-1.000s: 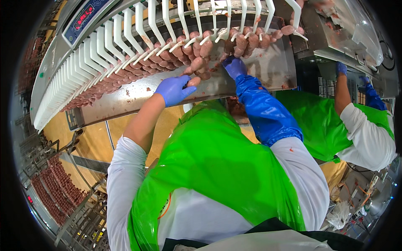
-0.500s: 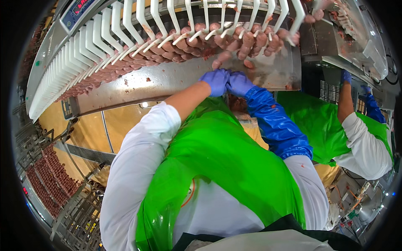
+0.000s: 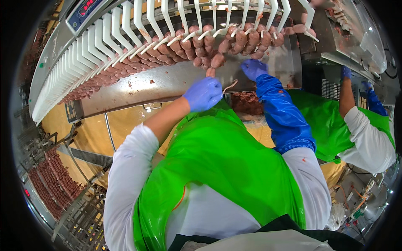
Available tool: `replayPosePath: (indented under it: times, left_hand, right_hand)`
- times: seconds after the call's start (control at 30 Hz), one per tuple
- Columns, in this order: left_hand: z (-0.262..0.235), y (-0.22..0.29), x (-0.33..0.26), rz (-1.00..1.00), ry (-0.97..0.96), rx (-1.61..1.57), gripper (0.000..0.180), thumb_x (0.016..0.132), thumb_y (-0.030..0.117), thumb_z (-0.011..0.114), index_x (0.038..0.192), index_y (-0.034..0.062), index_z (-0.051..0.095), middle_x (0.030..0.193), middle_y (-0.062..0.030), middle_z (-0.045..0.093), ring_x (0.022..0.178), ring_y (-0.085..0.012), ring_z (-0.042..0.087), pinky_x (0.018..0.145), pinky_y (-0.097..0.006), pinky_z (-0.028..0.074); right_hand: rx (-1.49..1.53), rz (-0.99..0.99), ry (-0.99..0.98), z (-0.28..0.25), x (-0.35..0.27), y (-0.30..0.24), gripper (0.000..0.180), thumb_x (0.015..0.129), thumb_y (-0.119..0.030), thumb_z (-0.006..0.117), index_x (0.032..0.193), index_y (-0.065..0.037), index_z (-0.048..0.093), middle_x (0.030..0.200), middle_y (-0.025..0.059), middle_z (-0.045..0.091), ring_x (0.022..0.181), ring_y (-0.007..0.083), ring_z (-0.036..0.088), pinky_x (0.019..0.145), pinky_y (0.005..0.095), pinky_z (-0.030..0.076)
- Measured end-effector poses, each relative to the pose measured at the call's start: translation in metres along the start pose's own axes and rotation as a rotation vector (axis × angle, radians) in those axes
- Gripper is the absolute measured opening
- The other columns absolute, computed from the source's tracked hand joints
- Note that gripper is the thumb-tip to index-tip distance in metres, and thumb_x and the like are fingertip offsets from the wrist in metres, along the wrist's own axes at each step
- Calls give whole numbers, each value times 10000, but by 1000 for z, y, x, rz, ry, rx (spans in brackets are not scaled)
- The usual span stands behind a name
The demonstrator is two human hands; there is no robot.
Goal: The person threads raw sausage links onto metal rods in a food processing facility. They pick up rods, slide the links from a conveyor onto the rods, and place the loaded rods onto a rack.
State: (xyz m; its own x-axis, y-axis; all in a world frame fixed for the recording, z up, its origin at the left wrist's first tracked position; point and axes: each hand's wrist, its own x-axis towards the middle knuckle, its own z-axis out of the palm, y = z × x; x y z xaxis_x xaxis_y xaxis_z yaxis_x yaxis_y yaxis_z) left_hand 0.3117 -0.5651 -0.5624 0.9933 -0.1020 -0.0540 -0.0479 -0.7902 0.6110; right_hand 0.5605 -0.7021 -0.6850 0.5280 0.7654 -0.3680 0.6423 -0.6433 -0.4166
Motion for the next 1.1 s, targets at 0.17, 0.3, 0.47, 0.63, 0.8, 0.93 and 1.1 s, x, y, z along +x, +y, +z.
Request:
replayPosePath:
  times: [0.17, 0.3, 0.47, 0.63, 0.8, 0.93, 1.1]
  left_hand:
    - [4, 6, -45, 149, 335, -248, 144, 947, 167, 580, 931, 41, 648, 1040, -125, 638, 958, -288, 630, 851, -394, 515]
    - [-15, -34, -14, -313, 572, -690, 306, 1007, 269, 505, 1121, 19, 640, 1088, -123, 669, 1022, -256, 651, 884, -361, 516]
    - [-20, -78, 83, -317, 90, -1929, 466, 1043, 418, 404, 1263, 44, 576, 1120, -88, 672, 1082, -237, 632, 920, -376, 509]
    - [-84, -3, 65, -381, 351, -1783, 414, 1029, 391, 403, 1210, 57, 569, 1132, -101, 646, 1080, -288, 624, 858, -432, 536]
    - [-102, -13, -52, -248, 268, -1655, 282, 987, 254, 451, 864, 50, 602, 1043, -132, 645, 1113, -343, 601, 984, -463, 458]
    - [-95, 24, -142, -638, 349, -1318, 254, 906, 196, 571, 1015, -21, 648, 1090, -139, 657, 997, -232, 623, 965, -375, 467]
    - [-52, 31, -221, -725, 479, -1304, 279, 915, 173, 591, 1092, -32, 657, 1145, -126, 649, 1116, -240, 628, 973, -376, 488]
  right_hand:
    - [1419, -226, -401, -32, -54, -124, 349, 1042, -312, 464, 1041, -15, 646, 975, 81, 657, 956, 162, 602, 914, 305, 465]
    - [1034, -493, -111, -55, -85, -154, 342, 1037, -262, 441, 905, -11, 632, 844, 84, 628, 836, 175, 586, 835, 344, 472]
    - [617, -791, 143, -102, -120, -178, 305, 1005, -266, 492, 890, -26, 639, 797, 121, 602, 758, 250, 620, 724, 375, 494]
    - [379, -659, -238, -114, -183, -169, 273, 981, -269, 543, 918, -38, 674, 842, 116, 657, 792, 240, 665, 715, 382, 522]
    - [1049, -380, -390, -1, -187, -99, 315, 998, -298, 526, 1013, -25, 682, 860, 59, 660, 848, 155, 638, 806, 314, 506]
    - [1339, -214, -521, 16, -164, -120, 255, 972, -193, 526, 1028, -4, 687, 1309, 143, 600, 976, 163, 601, 904, 316, 469]
    - [1293, -363, -476, 45, -127, -151, 270, 960, -186, 512, 841, 11, 653, 1525, 191, 403, 1090, 168, 581, 957, 311, 431]
